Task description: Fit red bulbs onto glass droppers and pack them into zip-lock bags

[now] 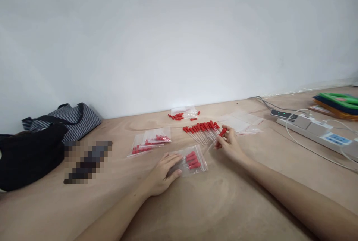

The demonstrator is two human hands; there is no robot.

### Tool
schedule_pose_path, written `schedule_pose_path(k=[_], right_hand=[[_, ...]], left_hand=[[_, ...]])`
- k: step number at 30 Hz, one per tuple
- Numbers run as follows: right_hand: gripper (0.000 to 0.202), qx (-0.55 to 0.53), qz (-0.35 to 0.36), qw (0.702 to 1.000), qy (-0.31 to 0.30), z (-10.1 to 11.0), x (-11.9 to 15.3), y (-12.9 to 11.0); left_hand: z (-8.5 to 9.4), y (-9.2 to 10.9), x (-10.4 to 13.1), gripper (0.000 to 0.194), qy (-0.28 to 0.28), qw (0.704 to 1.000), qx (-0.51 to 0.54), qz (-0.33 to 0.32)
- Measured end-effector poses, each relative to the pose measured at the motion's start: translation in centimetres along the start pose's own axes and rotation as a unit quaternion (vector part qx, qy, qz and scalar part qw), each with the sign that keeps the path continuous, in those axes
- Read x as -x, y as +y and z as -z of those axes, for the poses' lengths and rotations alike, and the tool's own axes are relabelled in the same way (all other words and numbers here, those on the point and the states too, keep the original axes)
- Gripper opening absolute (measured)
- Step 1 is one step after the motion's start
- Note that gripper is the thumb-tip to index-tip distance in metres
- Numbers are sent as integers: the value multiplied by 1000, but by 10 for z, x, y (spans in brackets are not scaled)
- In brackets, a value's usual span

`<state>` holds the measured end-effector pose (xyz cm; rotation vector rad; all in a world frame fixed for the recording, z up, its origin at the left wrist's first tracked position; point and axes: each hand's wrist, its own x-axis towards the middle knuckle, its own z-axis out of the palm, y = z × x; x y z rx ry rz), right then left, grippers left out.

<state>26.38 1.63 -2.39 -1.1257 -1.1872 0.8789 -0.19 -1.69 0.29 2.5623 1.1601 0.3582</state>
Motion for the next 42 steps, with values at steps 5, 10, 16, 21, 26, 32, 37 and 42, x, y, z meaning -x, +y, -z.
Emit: schedule_pose_path(k=[5, 10, 16, 21, 26, 32, 37, 42], right_hand=[[43, -93, -35, 993, 62, -15, 3, 9], [35, -169, -77, 982, 44, -25, 7, 8], [31, -180, -118, 975, -51, -37, 20, 1], [34, -66, -105, 971, -205, -42, 22, 0], [33, -17, -109, 960, -258, -45, 17, 4], [38, 24, -132, 951, -278, -42, 13, 6], [23, 16, -127, 966, -223, -43, 15, 7], [11, 66, -118, 976, -170, -51, 14, 10]], left_hand=[[-1, -1, 0, 42, -1, 1000, -11, 3], [0, 1, 0, 45, 15, 1000, -18, 0], [2, 4, 0, 47, 36, 999, -16, -10], [1, 4, 0, 50, 29, 999, -18, -10], [0, 2, 0, 50, 42, 999, -18, -17], [-3, -1, 1, 50, 56, 998, -9, -17], [-4, -2, 1, 49, 53, 999, 8, -7], [-1, 1, 1, 47, 40, 999, 12, -8]])
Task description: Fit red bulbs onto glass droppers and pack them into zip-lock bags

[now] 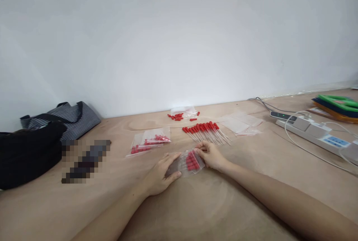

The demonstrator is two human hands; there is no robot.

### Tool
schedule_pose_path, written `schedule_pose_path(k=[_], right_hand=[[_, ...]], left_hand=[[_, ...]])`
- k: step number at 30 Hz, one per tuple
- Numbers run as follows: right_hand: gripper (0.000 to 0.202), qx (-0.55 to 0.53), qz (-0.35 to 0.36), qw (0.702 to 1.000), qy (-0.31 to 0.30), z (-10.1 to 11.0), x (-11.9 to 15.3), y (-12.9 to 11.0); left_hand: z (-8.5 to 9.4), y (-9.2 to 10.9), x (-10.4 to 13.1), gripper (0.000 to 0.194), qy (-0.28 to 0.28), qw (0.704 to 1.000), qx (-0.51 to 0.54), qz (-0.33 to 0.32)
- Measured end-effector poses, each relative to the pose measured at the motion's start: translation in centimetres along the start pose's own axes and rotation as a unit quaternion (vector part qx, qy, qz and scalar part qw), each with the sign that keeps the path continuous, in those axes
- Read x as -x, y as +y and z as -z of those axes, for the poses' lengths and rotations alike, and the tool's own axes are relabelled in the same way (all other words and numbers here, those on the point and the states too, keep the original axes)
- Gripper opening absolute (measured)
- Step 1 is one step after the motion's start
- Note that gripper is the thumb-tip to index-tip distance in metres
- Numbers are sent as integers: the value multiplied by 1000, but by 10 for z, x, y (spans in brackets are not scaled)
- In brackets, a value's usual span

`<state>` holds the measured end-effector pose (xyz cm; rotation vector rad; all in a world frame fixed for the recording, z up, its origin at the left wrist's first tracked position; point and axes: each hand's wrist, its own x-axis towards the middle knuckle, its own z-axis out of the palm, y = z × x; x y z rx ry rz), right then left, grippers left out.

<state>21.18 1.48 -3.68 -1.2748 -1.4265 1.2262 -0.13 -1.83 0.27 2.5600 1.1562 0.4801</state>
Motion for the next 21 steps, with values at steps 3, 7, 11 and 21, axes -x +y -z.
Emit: schedule_pose_path(k=[3, 7, 11, 21], right_hand=[[12, 31, 17, 999, 26, -4, -4, -1], [12, 105, 67, 991, 42, -5, -8, -2], [9, 218, 116, 966, 78, 3, -9, -3], [16, 270, 275, 916, -116, 40, -8, -7]], left_hand=[[0, 0, 0, 47, 1, 1000, 4, 0], [-1, -1, 0, 49, -6, 1000, 5, -4], [-1, -3, 0, 48, -12, 1000, 8, -20], [-3, -8, 1, 29, 32, 995, -29, -95]])
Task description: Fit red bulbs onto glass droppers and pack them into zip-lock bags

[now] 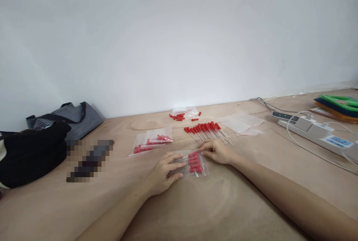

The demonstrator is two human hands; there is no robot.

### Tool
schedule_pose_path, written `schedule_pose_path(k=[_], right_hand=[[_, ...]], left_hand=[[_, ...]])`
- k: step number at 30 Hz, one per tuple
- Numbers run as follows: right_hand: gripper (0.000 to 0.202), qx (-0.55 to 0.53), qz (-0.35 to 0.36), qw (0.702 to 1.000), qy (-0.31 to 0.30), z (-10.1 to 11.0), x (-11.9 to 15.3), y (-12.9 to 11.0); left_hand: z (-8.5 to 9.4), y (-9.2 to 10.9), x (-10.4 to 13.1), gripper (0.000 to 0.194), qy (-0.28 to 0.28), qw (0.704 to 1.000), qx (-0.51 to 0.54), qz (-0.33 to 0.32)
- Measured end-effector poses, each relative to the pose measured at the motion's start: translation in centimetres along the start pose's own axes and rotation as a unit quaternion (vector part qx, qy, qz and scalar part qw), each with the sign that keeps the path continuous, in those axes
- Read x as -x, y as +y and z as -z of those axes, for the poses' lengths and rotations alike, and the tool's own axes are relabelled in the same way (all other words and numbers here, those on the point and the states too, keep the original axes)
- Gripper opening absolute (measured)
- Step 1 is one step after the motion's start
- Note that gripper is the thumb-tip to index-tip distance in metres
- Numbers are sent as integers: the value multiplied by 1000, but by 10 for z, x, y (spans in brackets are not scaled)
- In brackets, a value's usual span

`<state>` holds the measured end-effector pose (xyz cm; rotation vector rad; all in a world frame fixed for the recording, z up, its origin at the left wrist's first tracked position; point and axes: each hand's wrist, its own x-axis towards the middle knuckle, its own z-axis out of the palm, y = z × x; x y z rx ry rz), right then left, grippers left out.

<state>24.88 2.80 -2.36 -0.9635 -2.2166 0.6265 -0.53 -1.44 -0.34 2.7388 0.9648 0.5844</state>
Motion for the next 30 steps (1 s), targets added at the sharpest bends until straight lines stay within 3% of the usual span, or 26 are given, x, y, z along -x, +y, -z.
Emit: schedule_pose_path(k=[7, 11, 16, 20, 23, 30], right_hand=[[8, 40, 26, 998, -33, 12, 24, -17], [25, 42, 35, 997, -54, 19, 35, -18], [25, 59, 50, 996, -37, 10, 35, -14], [27, 127, 80, 988, 17, -3, 29, -9], [28, 180, 98, 977, 51, -9, 24, -6], [28, 336, 174, 925, 44, -6, 6, 0]], left_hand=[[-3, -1, -2, 25, 116, 991, -60, 14], [-4, 10, 0, 20, 104, 994, -3, 30], [-8, 22, 1, 36, 61, 998, 12, 19], [-7, 17, -3, 18, 68, 997, 7, 24], [-5, 9, -6, 24, 75, 997, -10, 26], [-12, -5, -6, 18, 98, 987, -117, -54]])
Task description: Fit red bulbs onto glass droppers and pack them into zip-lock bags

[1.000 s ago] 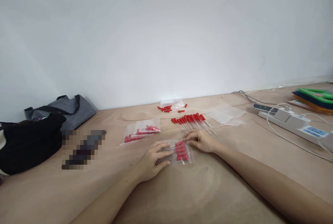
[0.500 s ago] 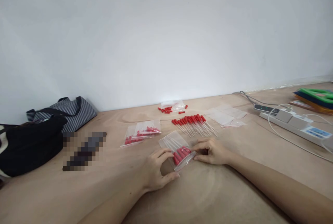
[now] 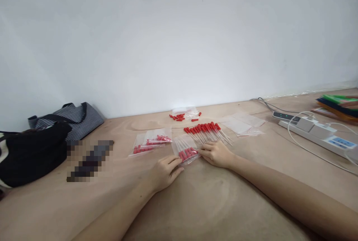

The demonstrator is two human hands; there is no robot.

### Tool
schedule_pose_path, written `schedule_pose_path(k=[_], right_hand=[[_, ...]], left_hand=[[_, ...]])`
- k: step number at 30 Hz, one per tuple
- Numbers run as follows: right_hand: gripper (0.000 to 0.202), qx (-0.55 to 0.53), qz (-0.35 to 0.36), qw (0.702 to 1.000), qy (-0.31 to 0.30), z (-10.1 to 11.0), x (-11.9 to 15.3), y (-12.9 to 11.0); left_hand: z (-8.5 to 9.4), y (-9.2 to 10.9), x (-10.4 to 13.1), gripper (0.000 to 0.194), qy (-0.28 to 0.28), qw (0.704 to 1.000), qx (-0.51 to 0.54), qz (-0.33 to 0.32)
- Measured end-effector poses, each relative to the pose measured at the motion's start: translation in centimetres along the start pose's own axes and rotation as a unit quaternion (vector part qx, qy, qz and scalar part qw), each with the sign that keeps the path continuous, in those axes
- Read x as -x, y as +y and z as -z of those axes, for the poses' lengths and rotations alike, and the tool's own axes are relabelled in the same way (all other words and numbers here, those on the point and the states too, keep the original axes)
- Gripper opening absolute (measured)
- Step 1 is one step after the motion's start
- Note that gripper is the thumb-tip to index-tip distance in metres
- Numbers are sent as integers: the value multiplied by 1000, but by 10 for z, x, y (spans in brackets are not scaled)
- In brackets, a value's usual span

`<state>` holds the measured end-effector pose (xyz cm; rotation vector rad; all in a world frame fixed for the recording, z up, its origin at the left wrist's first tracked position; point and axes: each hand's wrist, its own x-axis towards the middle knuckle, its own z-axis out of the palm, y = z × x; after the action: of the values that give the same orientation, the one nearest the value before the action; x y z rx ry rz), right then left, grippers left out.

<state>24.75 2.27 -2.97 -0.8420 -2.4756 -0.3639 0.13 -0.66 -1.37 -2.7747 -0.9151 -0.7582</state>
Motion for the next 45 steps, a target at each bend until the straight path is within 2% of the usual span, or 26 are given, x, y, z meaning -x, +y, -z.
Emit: schedule_pose_path(k=[4, 11, 16, 25, 29, 36, 45], right_hand=[[27, 12, 33, 999, 5, -4, -4, 4], [24, -65, -49, 995, 50, -9, 0, 3], [25, -54, -43, 996, 49, -8, -1, 1], [32, 53, 81, 994, 55, -3, -4, -3], [31, 61, 77, 992, 76, -5, -4, -2], [20, 73, 71, 981, 167, -6, -8, -5], [25, 65, 92, 980, 161, -10, -11, -6]], left_hand=[[-3, -7, -3, 24, 2, 996, -67, -59], [-7, -5, -9, 24, 40, 984, -155, -75], [-10, -6, -7, 29, 52, 973, -196, -110], [-3, -21, -7, 21, 92, 965, -177, -170], [-3, -23, -7, 14, 111, 965, -163, -171], [-9, -22, -7, 24, 107, 968, -166, -156], [-8, -21, -9, 27, 115, 962, -182, -166]])
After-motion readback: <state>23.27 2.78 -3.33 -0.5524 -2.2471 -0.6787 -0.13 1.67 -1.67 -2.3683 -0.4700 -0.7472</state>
